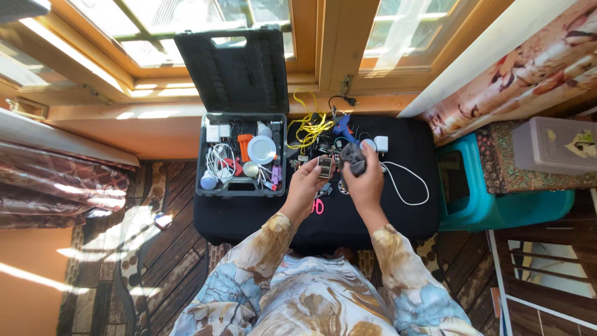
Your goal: The person handles and organizes various electronic components, including light bulbs, wires, and small circuit boards, while sitting on the floor with an open toolbox.
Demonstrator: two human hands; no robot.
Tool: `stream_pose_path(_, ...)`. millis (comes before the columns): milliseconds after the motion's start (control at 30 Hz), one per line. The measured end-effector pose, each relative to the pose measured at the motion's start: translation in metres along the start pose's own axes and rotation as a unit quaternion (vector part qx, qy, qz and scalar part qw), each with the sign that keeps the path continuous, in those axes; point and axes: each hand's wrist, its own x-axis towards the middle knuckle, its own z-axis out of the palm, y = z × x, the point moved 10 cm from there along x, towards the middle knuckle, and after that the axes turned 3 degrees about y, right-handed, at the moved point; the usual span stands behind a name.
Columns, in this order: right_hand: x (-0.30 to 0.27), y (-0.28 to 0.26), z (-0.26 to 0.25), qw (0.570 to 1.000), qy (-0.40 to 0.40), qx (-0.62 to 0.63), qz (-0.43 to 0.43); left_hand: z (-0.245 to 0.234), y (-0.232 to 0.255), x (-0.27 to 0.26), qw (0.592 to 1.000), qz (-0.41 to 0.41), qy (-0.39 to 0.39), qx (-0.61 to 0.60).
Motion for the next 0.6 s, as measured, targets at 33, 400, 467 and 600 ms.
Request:
stream_pose_path(33,-0.002,-0.026,-0.004,0.996,-0.001,-0.026,-0.09,0.001,0.006,0.003,1.0,0.017,0.008,0.01)
stream_pose_path(400,-0.022,-0.103,-0.015,0.947,0.008,-0.086,-0.308,0.024,0.033,0.018,0.997,0.046,-0.025,-0.054)
stream_pose_path(467,-0.017,-0.098,-0.01,0.955,-0.002,-0.1,-0.28,0.025,0.029,0.021,0.996,0.03,-0.033,-0.079)
stream_pose_path(600,0.016,-0.057,-0.024,0.994,0.024,0.03,-0.098,0.023,0.035,0.027,0.996,0.006,-0.042,-0.083)
